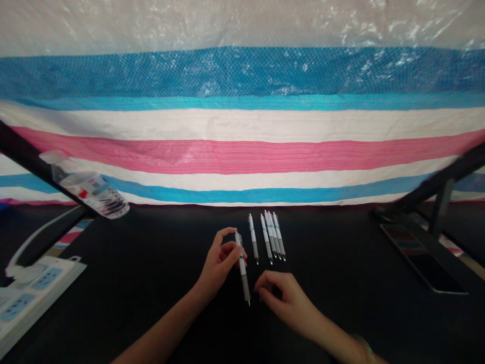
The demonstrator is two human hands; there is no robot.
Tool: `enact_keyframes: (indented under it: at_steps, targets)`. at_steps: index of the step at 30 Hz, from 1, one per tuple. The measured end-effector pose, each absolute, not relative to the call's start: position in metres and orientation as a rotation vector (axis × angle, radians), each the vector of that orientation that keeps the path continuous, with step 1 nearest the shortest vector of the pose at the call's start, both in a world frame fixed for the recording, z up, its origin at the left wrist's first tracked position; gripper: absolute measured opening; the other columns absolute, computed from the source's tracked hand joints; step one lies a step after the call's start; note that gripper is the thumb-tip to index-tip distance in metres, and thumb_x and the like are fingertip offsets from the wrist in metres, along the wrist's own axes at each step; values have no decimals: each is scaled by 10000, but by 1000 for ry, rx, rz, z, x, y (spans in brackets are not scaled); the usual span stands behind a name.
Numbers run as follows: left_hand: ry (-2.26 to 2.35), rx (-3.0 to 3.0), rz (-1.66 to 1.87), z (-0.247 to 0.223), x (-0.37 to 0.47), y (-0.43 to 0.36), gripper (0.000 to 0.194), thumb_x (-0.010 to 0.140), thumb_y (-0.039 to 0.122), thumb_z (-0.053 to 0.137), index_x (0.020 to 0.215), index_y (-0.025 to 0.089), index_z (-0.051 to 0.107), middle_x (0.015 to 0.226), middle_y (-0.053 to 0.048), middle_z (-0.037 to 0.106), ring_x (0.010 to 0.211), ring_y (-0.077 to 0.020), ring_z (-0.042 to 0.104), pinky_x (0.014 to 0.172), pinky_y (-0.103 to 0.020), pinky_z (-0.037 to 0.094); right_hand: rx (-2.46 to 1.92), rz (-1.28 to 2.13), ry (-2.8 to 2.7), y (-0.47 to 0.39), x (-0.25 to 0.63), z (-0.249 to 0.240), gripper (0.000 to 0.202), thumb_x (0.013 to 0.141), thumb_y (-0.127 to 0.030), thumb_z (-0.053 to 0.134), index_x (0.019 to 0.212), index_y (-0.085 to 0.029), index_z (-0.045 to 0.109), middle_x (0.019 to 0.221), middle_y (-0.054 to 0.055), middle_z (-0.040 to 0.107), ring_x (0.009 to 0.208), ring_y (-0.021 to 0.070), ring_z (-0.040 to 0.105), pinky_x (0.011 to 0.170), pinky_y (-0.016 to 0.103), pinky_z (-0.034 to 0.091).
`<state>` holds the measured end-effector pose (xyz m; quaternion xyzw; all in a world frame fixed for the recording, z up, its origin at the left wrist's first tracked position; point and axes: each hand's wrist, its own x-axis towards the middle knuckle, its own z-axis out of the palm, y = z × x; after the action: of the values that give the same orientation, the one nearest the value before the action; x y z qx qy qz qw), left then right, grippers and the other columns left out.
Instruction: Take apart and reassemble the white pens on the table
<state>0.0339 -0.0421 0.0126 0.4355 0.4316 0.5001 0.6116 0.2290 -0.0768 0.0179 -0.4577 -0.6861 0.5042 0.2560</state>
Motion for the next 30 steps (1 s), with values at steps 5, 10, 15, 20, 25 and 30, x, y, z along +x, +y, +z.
enact_keyframes:
  at_steps: [5, 10, 15, 20, 25, 30]
  targets:
    - [989, 1041, 1131, 10, 33, -42, 465, 869, 328, 706, 1217, 221, 416, 757, 12, 696, 619, -136, 641, 606, -248, 485, -1224, 1390, -1853, -76, 229, 18, 156, 841, -118, 538, 808, -143, 688, 625, -31, 552, 565, 112, 479, 529, 211, 324]
    - [995, 1019, 1158, 10, 33, -41, 475, 872, 333, 701, 1236, 227, 414, 757, 19, 688, 609, -125, 628, 581, -229, 464, -1229, 1381, -1854, -76, 229, 19, 156, 837, -109, 541, 808, -142, 691, 625, -28, 564, 569, 114, 494, 528, 208, 327]
    - [1016, 1028, 1150, 11, 33, -40, 459, 851, 343, 718, 1190, 222, 433, 756, 3, 708, 600, -130, 637, 567, -223, 450, -1222, 1363, -1856, -77, 228, 17, 161, 826, -86, 541, 794, -145, 688, 613, -39, 541, 556, 104, 470, 520, 203, 312]
    - [1082, 1045, 1191, 16, 32, -36, 524, 849, 362, 703, 1267, 212, 424, 750, 2, 711, 595, -129, 618, 551, -217, 453, -1227, 1353, -1864, -78, 228, 15, 176, 817, -63, 542, 800, -147, 696, 617, -37, 551, 562, 106, 475, 524, 204, 315]
    - [1207, 1167, 1150, 23, 33, -18, 554, 825, 378, 697, 1282, 192, 446, 744, -6, 719, 574, -140, 626, 531, -221, 473, -1207, 1347, -1859, -78, 228, 16, 183, 816, -54, 542, 811, -148, 699, 627, -36, 562, 570, 106, 493, 529, 200, 324]
    - [1289, 1452, 1106, 17, 37, 18, 467, 796, 333, 687, 1220, 203, 537, 808, 15, 673, 528, -130, 633, 516, -240, 516, -1228, 1260, -1918, -80, 228, 17, 199, 811, -46, 545, 819, -160, 709, 646, -34, 581, 590, 108, 520, 545, 196, 340]
